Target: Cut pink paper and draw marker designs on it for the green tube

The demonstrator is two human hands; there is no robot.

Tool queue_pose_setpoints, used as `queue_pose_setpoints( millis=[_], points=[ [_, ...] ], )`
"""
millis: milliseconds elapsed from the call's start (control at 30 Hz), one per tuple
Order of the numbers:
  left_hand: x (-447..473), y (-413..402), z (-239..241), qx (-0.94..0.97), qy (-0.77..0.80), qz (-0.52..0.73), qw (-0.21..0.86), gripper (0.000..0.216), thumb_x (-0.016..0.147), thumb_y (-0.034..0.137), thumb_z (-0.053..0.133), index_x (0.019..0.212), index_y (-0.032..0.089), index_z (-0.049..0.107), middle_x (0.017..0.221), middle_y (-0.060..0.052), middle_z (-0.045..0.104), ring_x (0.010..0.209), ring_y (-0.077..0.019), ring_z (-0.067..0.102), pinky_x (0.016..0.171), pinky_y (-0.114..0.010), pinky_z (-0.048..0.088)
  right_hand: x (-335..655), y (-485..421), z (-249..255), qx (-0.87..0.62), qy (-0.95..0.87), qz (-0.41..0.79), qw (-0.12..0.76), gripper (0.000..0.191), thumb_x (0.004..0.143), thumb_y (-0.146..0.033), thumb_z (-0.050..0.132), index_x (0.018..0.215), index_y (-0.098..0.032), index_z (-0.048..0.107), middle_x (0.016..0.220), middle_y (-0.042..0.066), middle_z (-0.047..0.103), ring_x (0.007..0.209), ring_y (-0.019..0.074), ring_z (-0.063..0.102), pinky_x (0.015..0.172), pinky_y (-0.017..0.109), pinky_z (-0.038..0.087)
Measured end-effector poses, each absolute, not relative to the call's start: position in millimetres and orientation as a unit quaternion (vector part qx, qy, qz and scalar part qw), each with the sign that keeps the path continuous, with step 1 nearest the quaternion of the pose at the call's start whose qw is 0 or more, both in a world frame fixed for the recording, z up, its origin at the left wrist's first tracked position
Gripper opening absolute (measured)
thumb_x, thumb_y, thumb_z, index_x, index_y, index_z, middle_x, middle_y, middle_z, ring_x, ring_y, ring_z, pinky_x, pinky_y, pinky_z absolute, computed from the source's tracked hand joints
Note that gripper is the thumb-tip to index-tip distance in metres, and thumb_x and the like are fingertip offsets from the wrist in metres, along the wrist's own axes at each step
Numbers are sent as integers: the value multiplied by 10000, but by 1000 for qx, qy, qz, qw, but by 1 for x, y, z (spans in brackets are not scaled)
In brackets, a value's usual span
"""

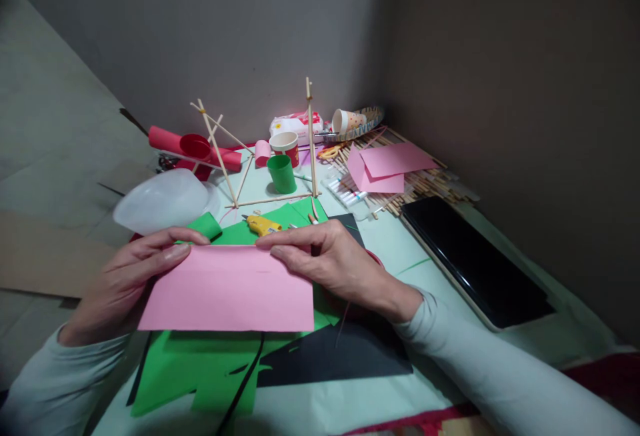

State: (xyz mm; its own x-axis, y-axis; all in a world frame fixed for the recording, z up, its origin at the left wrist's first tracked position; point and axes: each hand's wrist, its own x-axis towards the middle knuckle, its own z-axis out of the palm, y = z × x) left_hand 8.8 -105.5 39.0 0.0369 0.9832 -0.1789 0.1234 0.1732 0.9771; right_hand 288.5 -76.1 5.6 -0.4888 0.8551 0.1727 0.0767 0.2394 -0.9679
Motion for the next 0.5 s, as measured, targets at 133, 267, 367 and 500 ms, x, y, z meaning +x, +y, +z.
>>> queue_pose_setpoints(
  millis=[133, 267, 367, 500],
  points=[
    [-1, -103, 46, 596, 555, 339, 471, 227, 816, 460, 791, 893, 246, 804, 767, -15, 687, 639, -139, 539, 529, -200, 400, 288, -79, 10, -339, -708, 516, 344, 280, 942, -323, 653, 1110, -204, 843, 625, -11, 624, 536, 89, 375, 482, 231, 290],
    [0, -102, 48, 697, 525, 227, 432, 203, 836, 434, 788, 955, 273, 823, 944, -41, 783, 825, -201, 676, 663, -222, 493, 285, -83, 12, -333, -721, 525, 306, 292, 941, -305, 635, 1093, -172, 845, 624, -9, 640, 542, 92, 425, 500, 227, 328],
    [10, -103, 46, 744, 495, 178, 412, 174, 871, 418, 761, 974, 295, 830, 942, -13, 804, 836, -194, 698, 690, -210, 496, 283, -84, 11, -321, -740, 515, 289, 312, 948, -294, 616, 1105, -141, 838, 665, 12, 689, 553, 97, 456, 510, 223, 350],
    [20, -104, 45, 781, 456, 158, 397, 231, 958, 415, 642, 933, 273, 822, 910, 8, 805, 771, -168, 692, 675, -196, 472, 282, -83, 6, -307, -755, 508, 280, 326, 974, -323, 600, 1128, -149, 829, 662, 9, 707, 548, 99, 478, 502, 214, 345]
  ],
)
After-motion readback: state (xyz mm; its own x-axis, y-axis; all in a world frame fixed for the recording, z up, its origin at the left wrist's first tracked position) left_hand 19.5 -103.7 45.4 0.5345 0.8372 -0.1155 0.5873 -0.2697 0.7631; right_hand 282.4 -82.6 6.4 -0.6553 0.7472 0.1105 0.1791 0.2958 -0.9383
